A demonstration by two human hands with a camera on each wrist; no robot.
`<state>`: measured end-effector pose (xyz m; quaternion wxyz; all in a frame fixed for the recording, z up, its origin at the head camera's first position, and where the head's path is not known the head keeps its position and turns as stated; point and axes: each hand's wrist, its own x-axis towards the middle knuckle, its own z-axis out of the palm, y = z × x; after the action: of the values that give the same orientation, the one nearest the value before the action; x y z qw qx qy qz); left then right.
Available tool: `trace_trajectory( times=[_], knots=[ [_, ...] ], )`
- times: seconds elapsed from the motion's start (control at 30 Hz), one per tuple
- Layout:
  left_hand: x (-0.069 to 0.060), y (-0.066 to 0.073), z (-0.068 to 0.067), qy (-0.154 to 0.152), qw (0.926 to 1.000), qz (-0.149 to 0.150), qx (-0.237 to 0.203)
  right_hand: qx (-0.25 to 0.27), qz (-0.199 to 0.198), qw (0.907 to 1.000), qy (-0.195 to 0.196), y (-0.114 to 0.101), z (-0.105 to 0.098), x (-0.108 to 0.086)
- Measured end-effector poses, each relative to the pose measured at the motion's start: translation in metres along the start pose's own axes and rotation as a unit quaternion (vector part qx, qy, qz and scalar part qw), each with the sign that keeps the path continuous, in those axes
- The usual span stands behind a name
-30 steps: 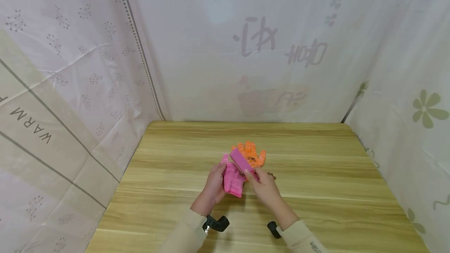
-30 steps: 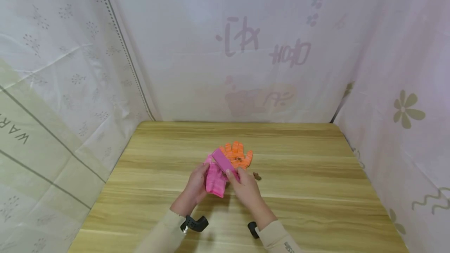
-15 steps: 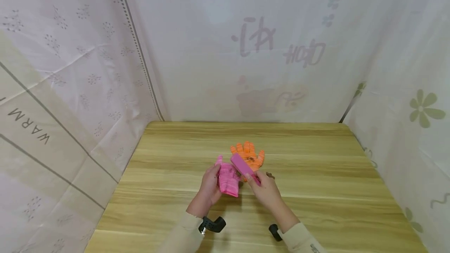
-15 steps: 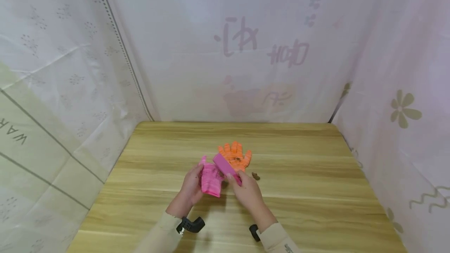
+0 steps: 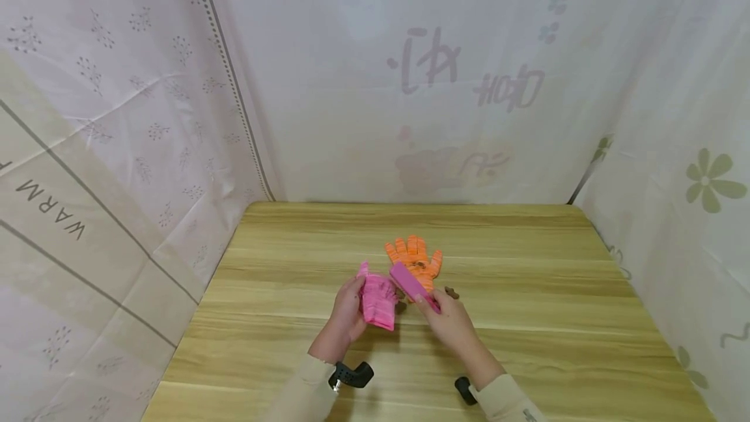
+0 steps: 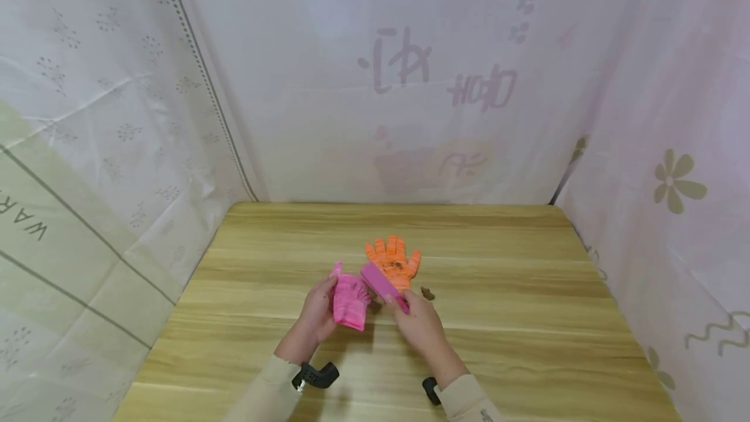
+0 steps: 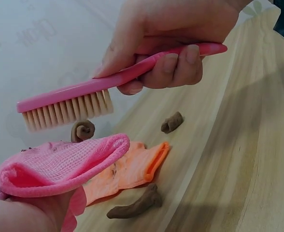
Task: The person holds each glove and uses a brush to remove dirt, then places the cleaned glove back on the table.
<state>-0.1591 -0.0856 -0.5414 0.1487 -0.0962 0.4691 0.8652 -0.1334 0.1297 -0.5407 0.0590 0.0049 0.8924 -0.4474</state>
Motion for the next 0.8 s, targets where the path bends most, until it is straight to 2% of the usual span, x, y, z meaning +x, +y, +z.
trace_trajectory(
  times=[0.17,0.4,0.63,0.8],
  knots=[
    [0.001,-0.001,-0.002,0.008,1.0000,-0.002,0.002,-0.018,0.003,0.9998,-0.006,0.003,-0.003,-0.001],
    [0.002,-0.001,-0.005,-0.001,0.9999,-0.007,0.015,-0.027,0.004,0.9996,-0.011,0.007,-0.004,-0.001],
    [0.003,0.000,-0.006,0.010,0.9998,-0.004,0.014,-0.035,0.008,0.9993,-0.008,0.011,-0.004,0.000],
    [0.004,0.002,-0.008,0.005,0.9998,-0.002,0.019,-0.035,0.019,0.9992,-0.009,0.009,-0.006,-0.001]
  ],
)
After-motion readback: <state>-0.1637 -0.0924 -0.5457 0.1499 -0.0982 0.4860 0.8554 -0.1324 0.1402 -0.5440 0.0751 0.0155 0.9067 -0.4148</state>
